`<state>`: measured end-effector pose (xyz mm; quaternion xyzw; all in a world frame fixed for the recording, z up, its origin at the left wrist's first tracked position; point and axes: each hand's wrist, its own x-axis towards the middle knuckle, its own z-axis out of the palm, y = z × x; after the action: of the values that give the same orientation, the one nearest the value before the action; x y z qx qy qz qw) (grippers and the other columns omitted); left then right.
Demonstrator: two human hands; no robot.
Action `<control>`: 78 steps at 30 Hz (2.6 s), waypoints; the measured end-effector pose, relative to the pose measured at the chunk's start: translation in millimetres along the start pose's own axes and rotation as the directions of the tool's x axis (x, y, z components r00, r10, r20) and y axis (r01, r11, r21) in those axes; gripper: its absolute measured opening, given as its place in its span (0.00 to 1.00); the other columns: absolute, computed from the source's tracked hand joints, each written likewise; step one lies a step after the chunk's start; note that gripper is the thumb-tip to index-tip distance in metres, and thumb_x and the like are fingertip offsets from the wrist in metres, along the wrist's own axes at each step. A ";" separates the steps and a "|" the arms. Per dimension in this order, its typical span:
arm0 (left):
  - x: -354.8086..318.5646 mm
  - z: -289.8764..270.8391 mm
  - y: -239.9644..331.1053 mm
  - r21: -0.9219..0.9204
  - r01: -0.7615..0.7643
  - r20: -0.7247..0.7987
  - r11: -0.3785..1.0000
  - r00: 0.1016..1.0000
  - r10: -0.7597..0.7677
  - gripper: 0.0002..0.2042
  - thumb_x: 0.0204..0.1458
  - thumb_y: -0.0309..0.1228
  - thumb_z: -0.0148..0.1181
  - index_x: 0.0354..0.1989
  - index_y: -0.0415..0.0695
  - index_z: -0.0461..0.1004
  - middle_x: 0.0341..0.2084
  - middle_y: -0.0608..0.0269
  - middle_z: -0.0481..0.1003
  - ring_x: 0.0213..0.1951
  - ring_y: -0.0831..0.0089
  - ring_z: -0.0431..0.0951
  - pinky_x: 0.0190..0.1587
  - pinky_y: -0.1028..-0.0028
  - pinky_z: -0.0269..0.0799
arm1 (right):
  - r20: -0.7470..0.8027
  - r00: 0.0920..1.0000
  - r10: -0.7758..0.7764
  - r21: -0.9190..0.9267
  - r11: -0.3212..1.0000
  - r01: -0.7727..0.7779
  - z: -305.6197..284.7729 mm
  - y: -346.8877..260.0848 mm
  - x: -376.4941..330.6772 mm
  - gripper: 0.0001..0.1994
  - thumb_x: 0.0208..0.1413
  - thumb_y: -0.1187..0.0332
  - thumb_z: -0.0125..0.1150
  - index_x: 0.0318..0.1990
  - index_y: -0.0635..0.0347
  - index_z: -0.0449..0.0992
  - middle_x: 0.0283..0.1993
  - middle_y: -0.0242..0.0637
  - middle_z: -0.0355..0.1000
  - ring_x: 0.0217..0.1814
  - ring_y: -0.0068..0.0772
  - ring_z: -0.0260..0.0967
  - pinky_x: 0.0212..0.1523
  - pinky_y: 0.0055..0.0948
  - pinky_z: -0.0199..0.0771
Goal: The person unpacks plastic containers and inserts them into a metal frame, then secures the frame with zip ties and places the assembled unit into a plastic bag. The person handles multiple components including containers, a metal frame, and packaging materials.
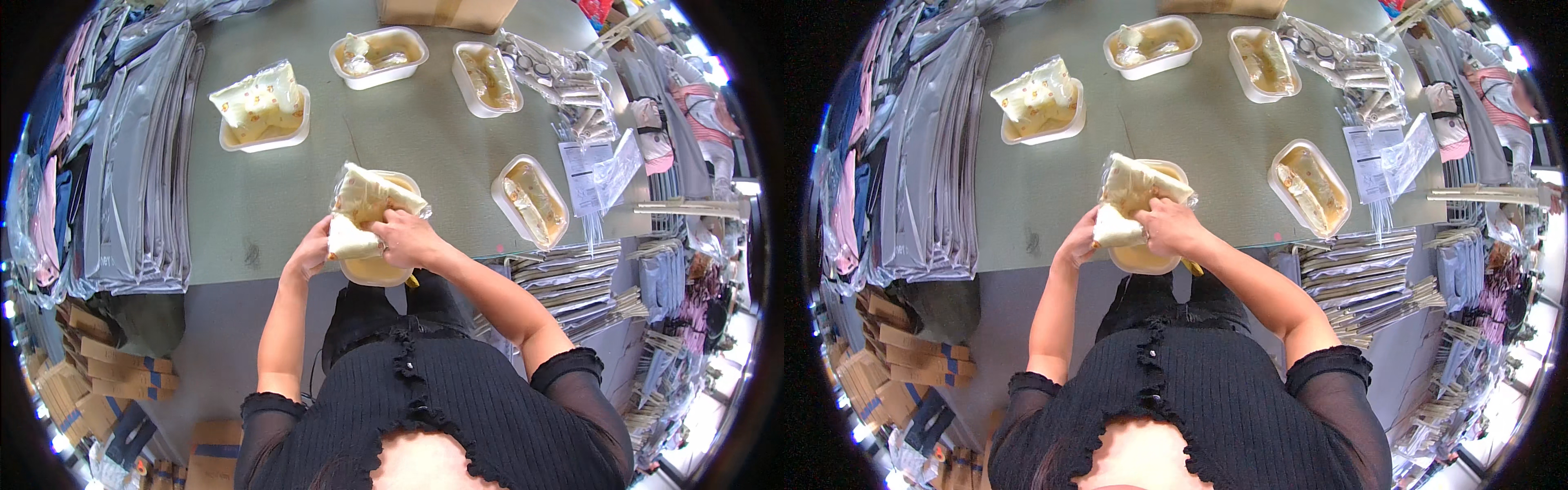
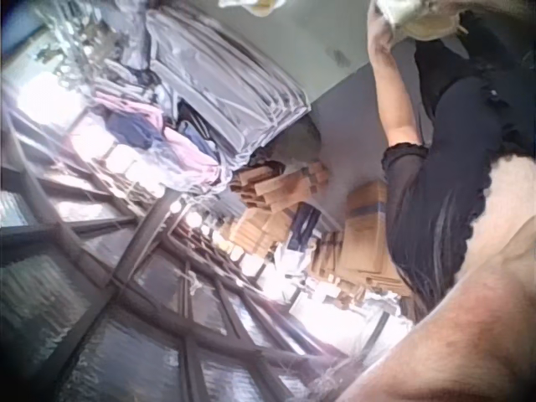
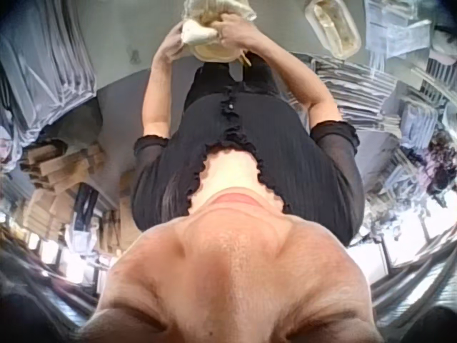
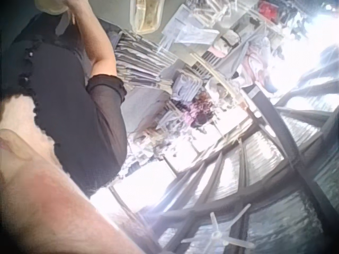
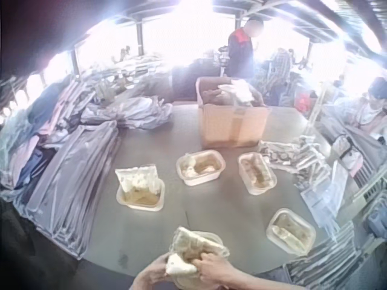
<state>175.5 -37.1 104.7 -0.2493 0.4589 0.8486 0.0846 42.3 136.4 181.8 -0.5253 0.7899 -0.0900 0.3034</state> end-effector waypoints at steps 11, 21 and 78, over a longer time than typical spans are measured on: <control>21.3 49.5 -3.6 0.774 0.024 -0.287 0.633 0.904 0.317 0.26 0.49 0.35 0.60 0.56 0.41 0.62 0.48 0.47 0.72 0.49 0.56 0.74 0.51 0.64 0.68 | -0.141 0.990 -0.023 -0.337 0.941 -0.026 48.2 4.6 -1.6 0.20 0.53 0.66 0.49 0.55 0.55 0.67 0.50 0.42 0.66 0.57 0.42 0.61 0.60 0.42 0.54; 37.4 60.5 51.0 0.741 -0.046 -0.165 0.670 0.955 0.248 0.23 0.46 0.28 0.63 0.54 0.47 0.70 0.40 0.61 0.78 0.42 0.74 0.77 0.47 0.70 0.72 | -0.825 0.148 0.545 0.371 0.721 -0.586 3.6 168.3 -189.7 0.32 0.49 0.56 0.62 0.58 0.63 0.62 0.57 0.51 0.63 0.61 0.49 0.57 0.60 0.43 0.57; 214.5 -65.5 210.1 0.668 0.024 -0.266 0.744 0.941 0.209 0.34 0.45 0.28 0.65 0.62 0.42 0.54 0.41 0.54 0.75 0.40 0.67 0.78 0.43 0.70 0.75 | 0.135 0.507 0.851 0.883 -0.336 0.329 -95.4 226.4 -17.3 0.22 0.54 0.74 0.41 0.59 0.59 0.55 0.54 0.44 0.61 0.51 0.43 0.67 0.48 0.51 0.75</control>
<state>-64.9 -227.8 122.3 -0.3151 0.7491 0.5807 0.0483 -183.3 232.6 160.4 0.2847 0.5472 -0.7475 0.2464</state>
